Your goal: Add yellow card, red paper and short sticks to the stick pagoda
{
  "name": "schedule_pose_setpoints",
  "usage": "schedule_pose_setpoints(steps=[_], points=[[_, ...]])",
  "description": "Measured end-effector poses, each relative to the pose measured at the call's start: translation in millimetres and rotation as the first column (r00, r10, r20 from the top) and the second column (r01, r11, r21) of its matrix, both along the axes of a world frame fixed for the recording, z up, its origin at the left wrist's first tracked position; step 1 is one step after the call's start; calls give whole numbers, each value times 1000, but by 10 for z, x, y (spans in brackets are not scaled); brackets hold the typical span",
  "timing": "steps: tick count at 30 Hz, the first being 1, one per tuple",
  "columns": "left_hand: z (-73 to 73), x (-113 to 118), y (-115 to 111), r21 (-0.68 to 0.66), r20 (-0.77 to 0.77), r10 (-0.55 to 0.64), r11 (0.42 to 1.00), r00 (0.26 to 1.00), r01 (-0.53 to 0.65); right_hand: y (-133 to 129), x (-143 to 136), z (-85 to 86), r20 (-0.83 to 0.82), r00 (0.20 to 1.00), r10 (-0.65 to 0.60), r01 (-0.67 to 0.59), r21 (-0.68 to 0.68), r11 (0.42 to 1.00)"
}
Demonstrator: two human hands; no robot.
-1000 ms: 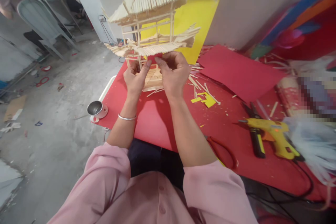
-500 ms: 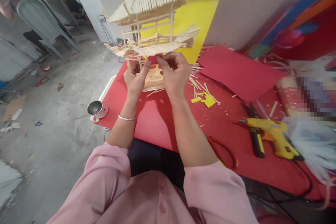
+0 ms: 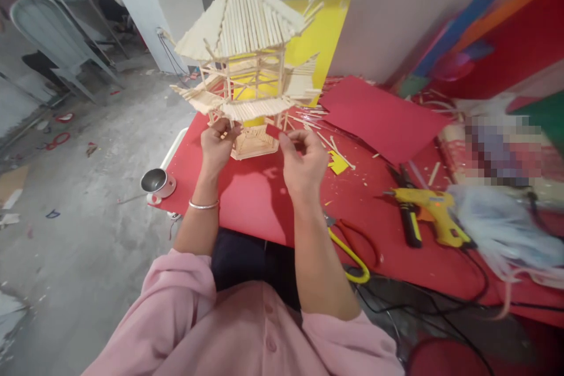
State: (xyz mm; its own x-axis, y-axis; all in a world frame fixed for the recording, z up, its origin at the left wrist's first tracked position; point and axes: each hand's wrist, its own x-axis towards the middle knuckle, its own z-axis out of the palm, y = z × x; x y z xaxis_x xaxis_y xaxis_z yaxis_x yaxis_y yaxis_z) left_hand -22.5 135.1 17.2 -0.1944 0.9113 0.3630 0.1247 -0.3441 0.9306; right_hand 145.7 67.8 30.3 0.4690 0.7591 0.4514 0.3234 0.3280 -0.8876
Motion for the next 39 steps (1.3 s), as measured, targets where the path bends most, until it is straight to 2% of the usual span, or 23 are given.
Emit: schedule_pose_setpoints(steps=[4,9,11,13,14,15,16,17,18,19,22,24,26,27,28,29,30,31,32,34,35,39], points=[[-119,15,-25,-63,-50,11,998,999,-14,-442,-10,-48,-14,997,79,-81,-127,989],[-148,-13,-151,-87,-102,69,993,992,-78,-797,-16,-43,-46,988,146,-150,-91,984],[-126,-12,-356,-23,-140,157,987,978,-162,-927,43,-12,6,996,91,-91,-26,996],[-96,63,-683,39,-58,252,967,966,-250,-1066,143,25,133,990,-35,26,71,997],[-76,139,-881,-12,26,240,971,970,-240,-1137,204,38,215,971,-104,78,124,989],[-49,242,-1090,-112,139,123,988,983,-107,-1209,268,43,303,940,-155,107,170,980],[-14,367,-1296,-214,268,-44,971,962,104,-1279,331,39,389,902,-186,114,201,973],[29,506,-1488,-279,392,-188,909,900,311,-1348,390,24,472,860,-196,104,214,971],[77,649,-1655,-302,495,-263,842,828,448,-1414,443,-1,544,816,-196,89,217,972],[127,786,-1792,-306,568,-269,808,778,503,-1477,487,-32,605,772,-193,73,217,973],[238,1085,-2013,-291,688,-207,799,695,526,-1634,599,-118,708,678,-198,38,234,971],[257,1160,-2031,-313,709,-170,794,684,521,-1702,717,-140,746,649,-150,-31,223,974],[237,1149,-1981,-350,707,-138,783,693,514,-1738,936,-136,772,632,-70,-74,150,986],[218,1122,-1943,-367,702,-124,782,702,505,-1746,1092,-133,779,625,-51,-32,90,995],[195,1090,-1902,-379,694,-111,784,711,492,-1747,1273,-132,782,614,-108,116,46,992],[171,1057,-1862,-388,686,-99,788,721,478,-1739,1471,-134,790,587,-175,311,-21,950],[146,1028,-1825,-393,677,-91,794,730,464,-1721,1672,-141,815,542,-206,501,-117,857],[123,1005,-1793,-394,669,-85,802,738,449,-1693,1863,-150,845,506,-176,634,-226,740],[101,988,-1766,-392,663,-77,811,744,434,-1654,2032,-162,866,495,-72,682,-336,649],[67,972,-1728,-386,655,-60,830,753,403,-1551,2281,-187,857,498,131,683,-480,550],[58,968,-1715,-385,650,-53,837,758,388,-1490,2359,-196,844,500,192,674,-519,526],[85,933,-1702,-392,598,-45,854,800,341,-1259,2483,-171,791,541,285,642,-607,469]])
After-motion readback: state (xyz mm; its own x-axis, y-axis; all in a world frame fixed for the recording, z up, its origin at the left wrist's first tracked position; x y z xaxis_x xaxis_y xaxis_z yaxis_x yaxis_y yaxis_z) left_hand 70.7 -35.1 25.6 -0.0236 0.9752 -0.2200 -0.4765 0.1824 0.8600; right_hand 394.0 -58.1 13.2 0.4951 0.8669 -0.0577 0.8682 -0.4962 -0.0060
